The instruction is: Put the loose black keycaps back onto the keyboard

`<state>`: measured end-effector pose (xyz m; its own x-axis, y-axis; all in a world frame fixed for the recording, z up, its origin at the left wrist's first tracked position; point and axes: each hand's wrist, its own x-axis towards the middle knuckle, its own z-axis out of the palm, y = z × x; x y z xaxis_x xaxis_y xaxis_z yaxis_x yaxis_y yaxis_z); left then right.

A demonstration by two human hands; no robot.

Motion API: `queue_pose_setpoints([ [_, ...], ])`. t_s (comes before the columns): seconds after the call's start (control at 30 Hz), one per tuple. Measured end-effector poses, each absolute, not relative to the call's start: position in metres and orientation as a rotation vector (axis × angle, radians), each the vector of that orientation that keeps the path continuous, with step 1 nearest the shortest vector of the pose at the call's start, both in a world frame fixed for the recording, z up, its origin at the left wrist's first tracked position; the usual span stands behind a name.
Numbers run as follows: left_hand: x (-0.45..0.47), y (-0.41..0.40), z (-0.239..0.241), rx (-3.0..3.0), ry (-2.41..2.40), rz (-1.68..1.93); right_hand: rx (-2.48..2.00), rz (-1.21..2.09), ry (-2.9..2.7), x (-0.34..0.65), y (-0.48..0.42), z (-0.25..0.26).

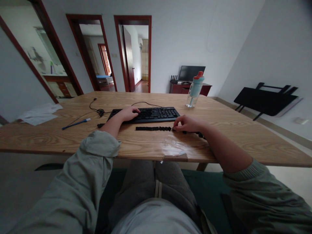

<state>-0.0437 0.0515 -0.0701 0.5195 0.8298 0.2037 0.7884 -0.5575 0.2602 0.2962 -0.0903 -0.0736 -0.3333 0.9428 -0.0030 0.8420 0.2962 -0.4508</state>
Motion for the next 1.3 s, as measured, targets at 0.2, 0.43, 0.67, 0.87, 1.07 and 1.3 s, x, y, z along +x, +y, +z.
queue_pose_setpoints([
  [0.2, -0.043, 0.049, -0.068, 2.598, 1.422, 0.44, -1.637, 0.259, -2.167, 0.31, -0.083, -0.076],
  [0.43, -0.043, 0.052, -0.07, 2.605, 1.434, 0.423, -1.806, 0.105, -2.212, 0.307, -0.08, -0.083],
  [0.67, -0.043, 0.051, -0.07, 2.6, 1.436, 0.422, -1.82, 0.085, -2.211, 0.295, -0.088, -0.077],
  [0.87, -0.045, 0.054, -0.072, 2.624, 1.405, 0.445, -1.734, 0.212, -2.105, 0.296, -0.085, -0.076],
  [1.07, -0.045, 0.055, -0.072, 2.623, 1.401, 0.431, -1.608, 0.404, -2.116, 0.303, -0.079, -0.079],
  [1.3, -0.043, 0.049, -0.068, 2.626, 1.412, 0.412, -1.56, 0.449, -2.114, 0.305, -0.081, -0.077],
])
